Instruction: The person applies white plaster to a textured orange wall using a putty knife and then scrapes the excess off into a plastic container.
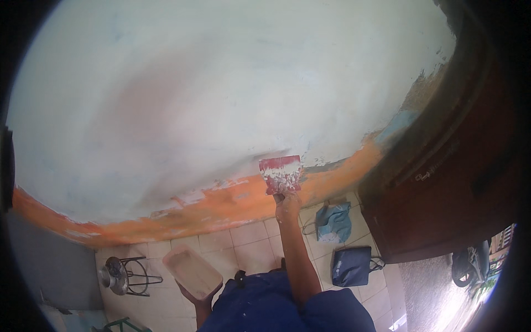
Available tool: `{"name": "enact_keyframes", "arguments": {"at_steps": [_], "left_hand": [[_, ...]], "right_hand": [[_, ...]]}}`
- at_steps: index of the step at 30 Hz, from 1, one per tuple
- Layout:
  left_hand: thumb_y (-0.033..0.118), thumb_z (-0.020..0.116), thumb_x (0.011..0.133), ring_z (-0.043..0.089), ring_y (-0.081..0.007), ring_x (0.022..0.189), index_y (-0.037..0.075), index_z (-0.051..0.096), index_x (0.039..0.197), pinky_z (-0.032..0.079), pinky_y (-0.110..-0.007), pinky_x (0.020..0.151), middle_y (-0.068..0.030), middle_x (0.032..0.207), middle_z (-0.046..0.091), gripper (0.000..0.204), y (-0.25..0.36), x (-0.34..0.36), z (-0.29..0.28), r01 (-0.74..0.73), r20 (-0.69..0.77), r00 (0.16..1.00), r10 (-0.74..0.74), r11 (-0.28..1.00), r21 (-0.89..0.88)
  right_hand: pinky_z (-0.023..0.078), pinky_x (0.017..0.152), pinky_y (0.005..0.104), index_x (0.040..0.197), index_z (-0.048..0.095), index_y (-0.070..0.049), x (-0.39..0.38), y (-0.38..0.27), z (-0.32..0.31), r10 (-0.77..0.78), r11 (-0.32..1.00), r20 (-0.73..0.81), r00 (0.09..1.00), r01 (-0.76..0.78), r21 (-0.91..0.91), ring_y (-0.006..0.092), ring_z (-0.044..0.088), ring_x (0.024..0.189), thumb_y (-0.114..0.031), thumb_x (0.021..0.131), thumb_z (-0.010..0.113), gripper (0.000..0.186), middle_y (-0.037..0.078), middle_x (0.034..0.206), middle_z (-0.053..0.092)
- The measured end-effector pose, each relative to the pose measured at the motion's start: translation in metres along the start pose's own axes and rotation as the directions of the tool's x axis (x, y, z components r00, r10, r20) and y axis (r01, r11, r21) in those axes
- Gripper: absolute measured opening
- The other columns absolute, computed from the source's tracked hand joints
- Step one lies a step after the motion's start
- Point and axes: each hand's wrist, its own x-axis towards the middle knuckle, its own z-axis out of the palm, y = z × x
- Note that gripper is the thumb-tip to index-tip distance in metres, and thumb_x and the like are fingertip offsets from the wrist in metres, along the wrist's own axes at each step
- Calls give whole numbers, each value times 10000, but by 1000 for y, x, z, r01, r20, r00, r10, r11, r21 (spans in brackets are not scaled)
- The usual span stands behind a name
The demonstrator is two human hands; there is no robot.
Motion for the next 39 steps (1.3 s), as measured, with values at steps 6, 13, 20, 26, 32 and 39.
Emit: {"name": "enact_keyframes", "arguments": {"at_steps": [6,13,20,26,32,39], "left_hand": [[549,328,937,515,-258,1087,152,361,1351,478,-460,869,-67,1247,475,574,0,4,-33,-37,-30,999,39,997,65],[577,335,921,533,-263,1049,161,372,1338,494,-457,832,-61,1220,487,590,1,1,-49,-24,-130,991,17,998,-57],[531,382,926,514,-280,1105,145,403,1336,469,-457,890,-68,1269,484,564,8,-17,4,-100,-108,985,131,963,252],[533,353,936,485,-307,1168,149,398,1354,437,-480,951,-79,1324,464,569,-2,-7,-13,28,-10,1000,-28,999,-20],[531,379,928,531,-269,1056,147,390,1325,486,-453,851,-66,1207,497,552,-1,-6,-22,-67,-105,992,73,996,62],[578,377,912,524,-253,1058,171,399,1311,481,-467,848,-48,1203,495,571,-6,2,-45,-94,-142,983,114,986,140]], "right_hand": [[525,743,341,1039,563,17,36,36,-10,94,995,5,996,-94,15,209,607,833,-29,893,569,153,100,926,607],[524,585,338,889,614,6,114,97,-17,46,996,-425,904,-76,-53,209,632,741,-57,846,636,79,96,860,629],[517,494,302,901,625,37,80,130,-113,48,623,-697,716,-567,-539,192,662,677,-115,783,624,193,121,784,659],[504,434,303,824,592,94,54,129,-108,-28,878,-591,806,-263,-401,222,649,576,-40,742,624,160,159,759,653],[541,497,323,874,538,85,75,80,23,35,954,-497,867,-178,-243,237,649,623,58,772,604,125,145,791,613],[533,617,284,884,564,43,36,15,76,-21,995,-311,950,-10,-97,181,629,762,58,808,617,94,99,852,609]]}}
